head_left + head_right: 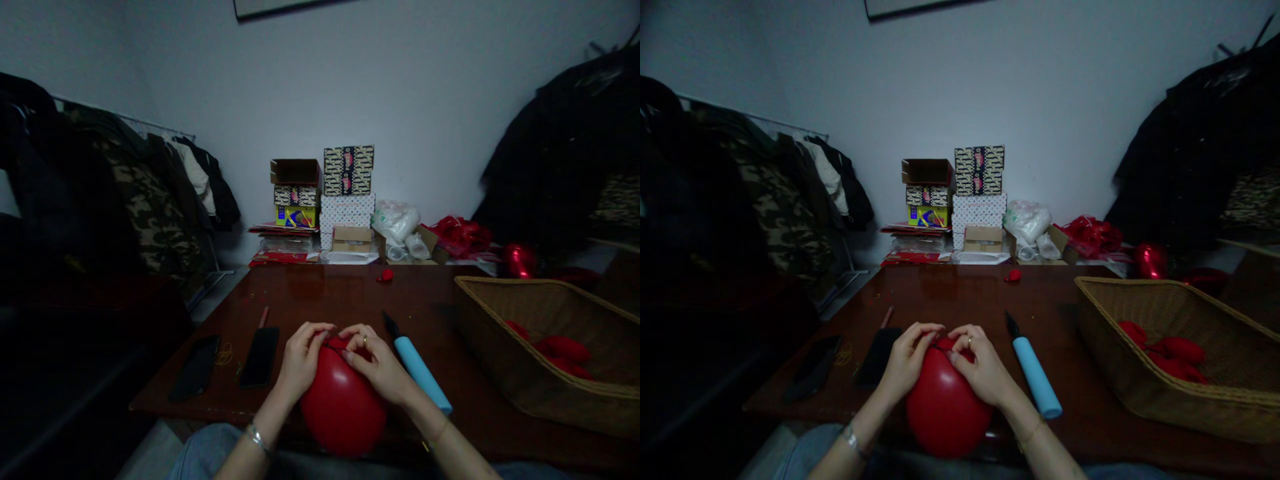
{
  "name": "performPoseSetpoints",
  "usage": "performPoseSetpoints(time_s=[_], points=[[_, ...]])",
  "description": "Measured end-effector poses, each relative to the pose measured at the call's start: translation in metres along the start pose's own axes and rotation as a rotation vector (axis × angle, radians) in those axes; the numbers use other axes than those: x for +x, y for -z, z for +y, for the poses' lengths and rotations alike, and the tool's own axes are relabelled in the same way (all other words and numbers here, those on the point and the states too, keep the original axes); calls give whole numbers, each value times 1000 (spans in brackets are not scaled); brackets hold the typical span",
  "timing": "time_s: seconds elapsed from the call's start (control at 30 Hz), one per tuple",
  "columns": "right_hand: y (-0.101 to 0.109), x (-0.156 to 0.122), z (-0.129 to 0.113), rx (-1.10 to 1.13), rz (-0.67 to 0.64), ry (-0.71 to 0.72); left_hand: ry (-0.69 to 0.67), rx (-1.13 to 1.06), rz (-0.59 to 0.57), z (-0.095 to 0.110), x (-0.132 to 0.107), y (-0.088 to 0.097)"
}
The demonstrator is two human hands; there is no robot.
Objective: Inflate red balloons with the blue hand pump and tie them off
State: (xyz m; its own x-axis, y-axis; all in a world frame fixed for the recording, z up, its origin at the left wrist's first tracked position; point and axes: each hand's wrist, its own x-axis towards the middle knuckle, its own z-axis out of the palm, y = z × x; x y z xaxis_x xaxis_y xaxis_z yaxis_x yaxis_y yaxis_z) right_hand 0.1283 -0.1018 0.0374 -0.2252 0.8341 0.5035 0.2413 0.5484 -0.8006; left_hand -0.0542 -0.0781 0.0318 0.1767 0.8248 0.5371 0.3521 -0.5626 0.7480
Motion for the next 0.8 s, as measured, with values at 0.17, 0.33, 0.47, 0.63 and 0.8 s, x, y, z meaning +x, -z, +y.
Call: performPoseSetpoints(time_s=[0.17, 0.33, 0.47, 0.63, 0.8], points=[[-5, 1, -15, -166, 87, -22, -38, 163, 79, 2, -5, -10], [-15, 5, 0, -284, 176, -38, -6, 74, 92, 2, -4, -12], [-27, 5, 3, -355, 151, 7, 105, -94, 141, 1, -2, -14], [-34, 4, 3, -448, 155, 95, 229, -246, 172, -2, -1, -16], [-33, 6, 0, -494, 132, 160, 300, -350, 156, -2, -1, -17]])
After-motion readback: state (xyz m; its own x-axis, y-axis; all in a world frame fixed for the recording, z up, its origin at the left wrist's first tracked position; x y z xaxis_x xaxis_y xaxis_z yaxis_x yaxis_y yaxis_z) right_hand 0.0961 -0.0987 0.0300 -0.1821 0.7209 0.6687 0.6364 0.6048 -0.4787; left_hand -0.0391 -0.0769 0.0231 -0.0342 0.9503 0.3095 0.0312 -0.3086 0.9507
